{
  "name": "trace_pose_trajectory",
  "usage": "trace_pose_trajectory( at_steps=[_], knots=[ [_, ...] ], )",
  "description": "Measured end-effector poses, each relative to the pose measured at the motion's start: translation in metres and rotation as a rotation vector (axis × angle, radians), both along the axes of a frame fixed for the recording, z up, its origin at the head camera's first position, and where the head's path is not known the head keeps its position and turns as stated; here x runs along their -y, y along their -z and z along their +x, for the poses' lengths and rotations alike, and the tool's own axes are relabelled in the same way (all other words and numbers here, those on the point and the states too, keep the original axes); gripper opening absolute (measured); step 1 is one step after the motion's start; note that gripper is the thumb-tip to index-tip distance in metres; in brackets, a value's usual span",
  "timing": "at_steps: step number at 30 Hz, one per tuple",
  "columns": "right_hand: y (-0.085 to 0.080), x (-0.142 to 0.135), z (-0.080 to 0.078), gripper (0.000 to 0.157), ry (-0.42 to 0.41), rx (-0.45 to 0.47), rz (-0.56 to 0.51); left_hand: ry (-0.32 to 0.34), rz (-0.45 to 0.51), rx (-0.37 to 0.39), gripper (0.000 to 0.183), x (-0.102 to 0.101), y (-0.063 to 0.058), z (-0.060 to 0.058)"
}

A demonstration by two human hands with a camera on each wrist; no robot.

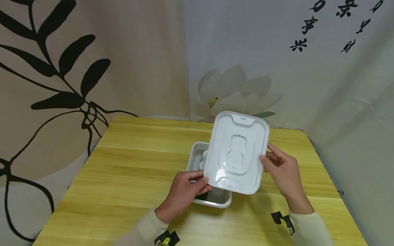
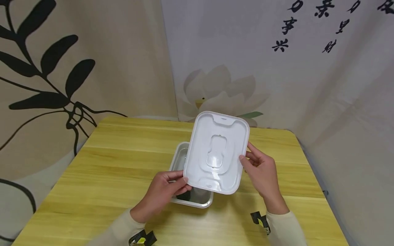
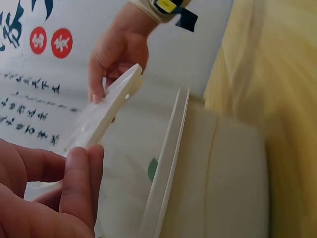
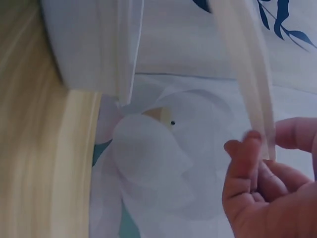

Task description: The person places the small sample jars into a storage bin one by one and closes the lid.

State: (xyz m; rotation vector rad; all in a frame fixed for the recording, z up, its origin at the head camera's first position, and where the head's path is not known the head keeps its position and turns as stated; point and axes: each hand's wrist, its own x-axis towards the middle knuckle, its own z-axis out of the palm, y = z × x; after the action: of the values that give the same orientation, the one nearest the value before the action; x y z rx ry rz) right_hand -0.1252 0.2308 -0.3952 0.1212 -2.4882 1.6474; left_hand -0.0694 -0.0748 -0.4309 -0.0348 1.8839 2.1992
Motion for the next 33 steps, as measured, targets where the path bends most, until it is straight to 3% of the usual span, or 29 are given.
trace_pose_trajectory(
  at_steps=[7,10,13,15,19,24,28,30,33],
  knots=[
    [-0.007,0.019,-0.018,0.048,-0.059,-0.039,-0.08,-0.106,-0.117,-0.085,0.038,0.019,0.004,-0.024],
    [-0.008,0.025,-0.021,0.049,-0.075,-0.033,-0.137,-0.171,-0.204,-0.12,0.044,0.026,0.002,-0.033],
    [-0.008,0.031,-0.023,0.051,-0.08,-0.025,-0.197,-0.192,-0.271,-0.154,0.047,0.032,-0.004,-0.038],
    [-0.009,0.036,-0.023,0.052,-0.088,-0.035,-0.235,-0.17,-0.279,-0.167,0.048,0.035,-0.009,-0.041],
    [-0.011,0.046,-0.021,0.048,-0.12,-0.085,-0.311,-0.109,-0.206,-0.177,0.053,0.037,-0.022,-0.048],
    [-0.01,0.054,-0.016,0.044,-0.221,-0.156,-0.516,-0.047,-0.086,-0.143,0.076,0.039,-0.034,-0.057],
    [-0.008,0.056,-0.013,0.04,-0.308,-0.198,-0.65,0.02,-0.06,-0.153,0.096,0.042,-0.038,-0.058],
    [-0.006,0.058,-0.012,0.042,-0.332,-0.202,-0.651,0.044,-0.059,-0.174,0.102,0.043,-0.038,-0.059],
    [-0.001,0.061,-0.009,0.048,-0.334,-0.191,-0.566,0.082,-0.075,-0.228,0.094,0.044,-0.036,-0.062]
  ],
)
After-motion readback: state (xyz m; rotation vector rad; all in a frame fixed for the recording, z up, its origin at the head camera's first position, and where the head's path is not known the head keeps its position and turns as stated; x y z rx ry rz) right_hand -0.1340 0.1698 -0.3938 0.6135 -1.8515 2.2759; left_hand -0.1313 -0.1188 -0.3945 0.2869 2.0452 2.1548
